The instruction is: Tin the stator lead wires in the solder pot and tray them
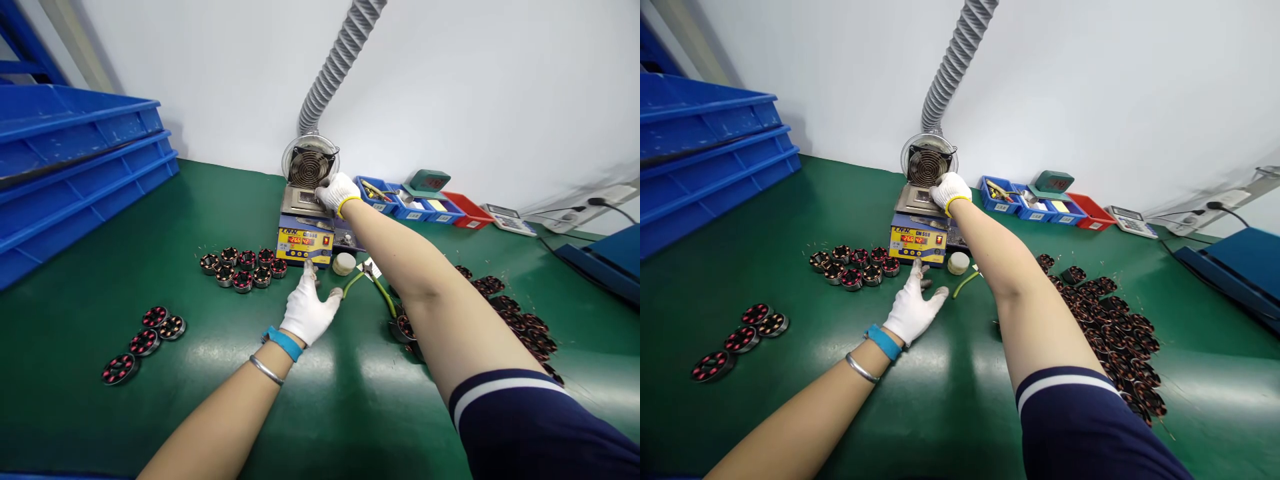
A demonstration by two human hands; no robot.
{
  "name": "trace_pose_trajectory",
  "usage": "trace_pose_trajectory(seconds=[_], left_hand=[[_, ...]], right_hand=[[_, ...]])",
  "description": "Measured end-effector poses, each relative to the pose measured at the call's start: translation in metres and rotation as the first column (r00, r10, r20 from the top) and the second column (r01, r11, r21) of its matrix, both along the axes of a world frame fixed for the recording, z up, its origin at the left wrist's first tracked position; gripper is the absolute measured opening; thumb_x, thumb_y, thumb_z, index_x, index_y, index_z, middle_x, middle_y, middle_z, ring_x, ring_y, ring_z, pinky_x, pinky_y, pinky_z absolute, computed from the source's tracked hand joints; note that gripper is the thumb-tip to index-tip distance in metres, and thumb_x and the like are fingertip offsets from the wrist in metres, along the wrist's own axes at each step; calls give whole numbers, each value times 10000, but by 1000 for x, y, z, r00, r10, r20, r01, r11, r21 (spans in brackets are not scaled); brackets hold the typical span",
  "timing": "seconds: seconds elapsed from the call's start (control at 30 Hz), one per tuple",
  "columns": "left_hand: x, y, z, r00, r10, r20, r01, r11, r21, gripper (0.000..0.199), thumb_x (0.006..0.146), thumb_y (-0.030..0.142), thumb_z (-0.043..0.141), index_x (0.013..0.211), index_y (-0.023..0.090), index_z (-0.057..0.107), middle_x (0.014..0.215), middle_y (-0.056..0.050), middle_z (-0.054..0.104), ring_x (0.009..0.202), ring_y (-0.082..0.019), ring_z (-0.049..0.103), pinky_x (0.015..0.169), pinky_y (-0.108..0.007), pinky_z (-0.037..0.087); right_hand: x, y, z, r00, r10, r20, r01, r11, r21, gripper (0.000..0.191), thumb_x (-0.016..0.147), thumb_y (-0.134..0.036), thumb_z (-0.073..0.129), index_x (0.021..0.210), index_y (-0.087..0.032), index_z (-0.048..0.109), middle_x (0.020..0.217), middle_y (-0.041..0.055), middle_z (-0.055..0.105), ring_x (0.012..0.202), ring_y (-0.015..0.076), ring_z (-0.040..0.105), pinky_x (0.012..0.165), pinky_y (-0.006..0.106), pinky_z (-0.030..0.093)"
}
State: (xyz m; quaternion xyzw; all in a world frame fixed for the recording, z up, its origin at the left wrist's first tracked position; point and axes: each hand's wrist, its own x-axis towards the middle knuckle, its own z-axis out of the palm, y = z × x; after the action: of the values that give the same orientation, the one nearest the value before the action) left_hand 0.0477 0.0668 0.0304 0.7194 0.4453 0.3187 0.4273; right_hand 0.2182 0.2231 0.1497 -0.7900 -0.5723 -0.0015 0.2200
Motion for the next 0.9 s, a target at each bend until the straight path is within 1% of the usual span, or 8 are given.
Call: trace_pose_trajectory(seconds=[0.17, 0.37, 0.5, 0.6, 0.67, 0.73, 0.8, 0.9], left_hand=[[0, 0, 0, 1000, -3, -7, 3, 1000, -9, 880, 790, 360, 643, 1504, 125, 185, 1384, -138, 513, 1132, -245, 599, 1014, -386, 441], [-1, 1, 3, 1000, -5, -17, 4, 1000, -22, 881, 788, 359, 652, 1503, 126, 193, 1358, -146, 534, 1125, -239, 604, 1012, -371, 442], [0, 0, 2, 1000, 0, -8, 0, 1000, -22, 878, 784, 359, 662, 1503, 152, 203, 1367, -138, 527, 1126, -236, 601, 1018, -371, 437], [-1, 0, 2, 996, -3, 85, 7, 999, -50, 878, 775, 371, 677, 1496, 178, 216, 1362, -133, 529, 1104, -239, 607, 985, -377, 457], [-1, 4, 3, 968, -4, 250, 30, 994, -101, 846, 773, 365, 681, 1478, 181, 250, 1357, -131, 528, 1056, -214, 619, 923, -334, 487], [-2, 13, 7, 890, 55, 453, 58, 971, -232, 751, 798, 353, 657, 1437, 167, 310, 1330, -124, 540, 985, -164, 626, 852, -262, 497], [-3, 21, 14, 810, 158, 566, 93, 917, -389, 598, 866, 398, 563, 1375, 141, 384, 1258, -119, 577, 879, -123, 631, 764, -220, 499], [-6, 23, 25, 785, 239, 571, 117, 849, -516, 555, 914, 552, 396, 1154, 84, 571, 988, -122, 660, 648, -121, 613, 605, -246, 503]], right_hand=[[0, -1, 4, 999, 2, -35, -1, 1000, 21, 288, 804, -245, 567, 1026, -114, 696, 1028, 119, 674, 1000, 239, 612, 903, 327, 462], [-2, -4, 0, 998, -11, -62, 12, 1000, 27, 253, 774, -237, 595, 978, -139, 709, 1002, 107, 684, 989, 237, 623, 921, 324, 466], [-1, -6, 7, 994, -22, -105, 29, 997, 66, 221, 770, -268, 598, 912, -151, 720, 884, 75, 695, 919, 228, 643, 858, 311, 494], [-2, -17, 14, 950, 29, -312, 12, 992, 129, 232, 793, -305, 579, 895, -141, 709, 763, 45, 677, 742, 180, 646, 721, 274, 516], [-6, -35, 14, 844, 103, -526, -18, 986, 165, 228, 800, -315, 568, 874, -136, 689, 727, 48, 666, 619, 147, 619, 615, 248, 511], [-15, -62, 11, 743, 169, -648, -64, 981, 182, 225, 788, -345, 583, 862, -152, 673, 728, 58, 665, 585, 142, 612, 567, 244, 512], [-29, -97, 5, 715, 211, -667, -130, 977, 170, 266, 746, -413, 623, 879, -188, 673, 771, 66, 674, 644, 171, 639, 593, 273, 535], [-48, -158, -15, 730, 218, -648, -290, 957, -5, 356, 651, -505, 660, 907, -260, 689, 897, 94, 687, 783, 244, 668, 686, 369, 559]])
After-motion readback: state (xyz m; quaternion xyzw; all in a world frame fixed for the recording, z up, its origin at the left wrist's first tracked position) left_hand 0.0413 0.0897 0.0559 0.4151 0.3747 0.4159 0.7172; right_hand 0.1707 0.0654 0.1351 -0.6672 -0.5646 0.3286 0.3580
